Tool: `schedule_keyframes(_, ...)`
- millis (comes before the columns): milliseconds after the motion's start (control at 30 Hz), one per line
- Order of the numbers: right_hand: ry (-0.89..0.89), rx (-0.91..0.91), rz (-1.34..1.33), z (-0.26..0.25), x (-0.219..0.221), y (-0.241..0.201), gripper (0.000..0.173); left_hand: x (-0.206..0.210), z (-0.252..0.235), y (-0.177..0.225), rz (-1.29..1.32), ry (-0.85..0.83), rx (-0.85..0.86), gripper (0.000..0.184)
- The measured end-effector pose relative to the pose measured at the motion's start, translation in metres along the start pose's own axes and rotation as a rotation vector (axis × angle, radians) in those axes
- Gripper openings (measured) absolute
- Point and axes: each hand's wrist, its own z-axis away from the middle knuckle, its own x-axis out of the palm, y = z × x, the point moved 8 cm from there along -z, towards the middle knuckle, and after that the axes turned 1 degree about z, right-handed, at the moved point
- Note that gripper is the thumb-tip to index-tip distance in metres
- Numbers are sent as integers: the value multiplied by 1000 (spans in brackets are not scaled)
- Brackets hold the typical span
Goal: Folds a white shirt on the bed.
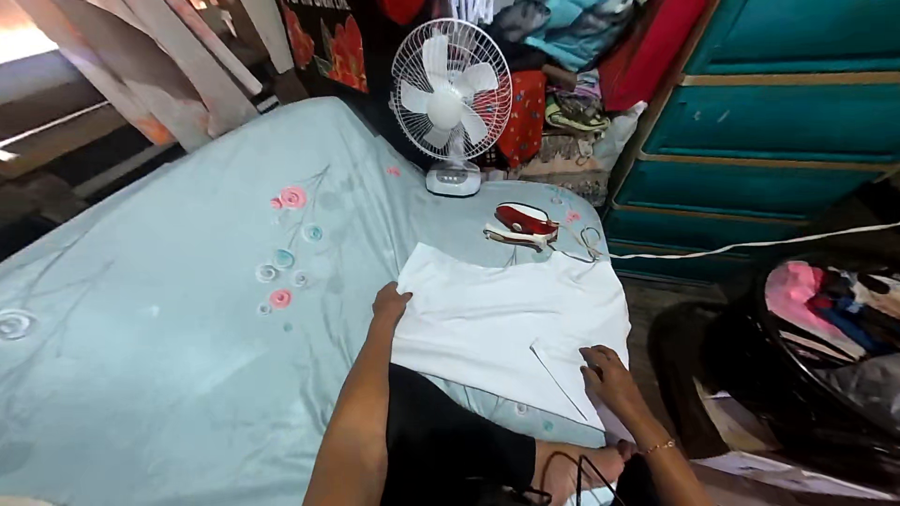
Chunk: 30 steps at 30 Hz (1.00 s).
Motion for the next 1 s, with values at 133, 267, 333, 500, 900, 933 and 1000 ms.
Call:
schedule_keyframes(133,-12,-4,-19,-3,-3,2,34,-12,-16,-4,172,174,141,32)
schedule_keyframes(267,-14,-26,-8,-4,-2,2,34,-2,-16,-18,56,152,-6,30)
schedule_keyframes(333,-16,-27,-11,-5,-1,3,34,1,-16,-17,30,126,-40,35)
schedule_keyframes(500,-32,-22,-14,-9,-3,3,34,0,-33,-7,102,108,54,40)
schedule_keyframes(900,33,-99,50,11,1,-10,33,34,22,18,-267,-333,583,28)
schedule_keyframes(933,75,-135,52,15,1,-16,31,40,24,11,-324,-384,590,29)
schedule_keyframes(1000,117,-176,50,18,2,-24,31,40,25,6,-397,-369,602,32)
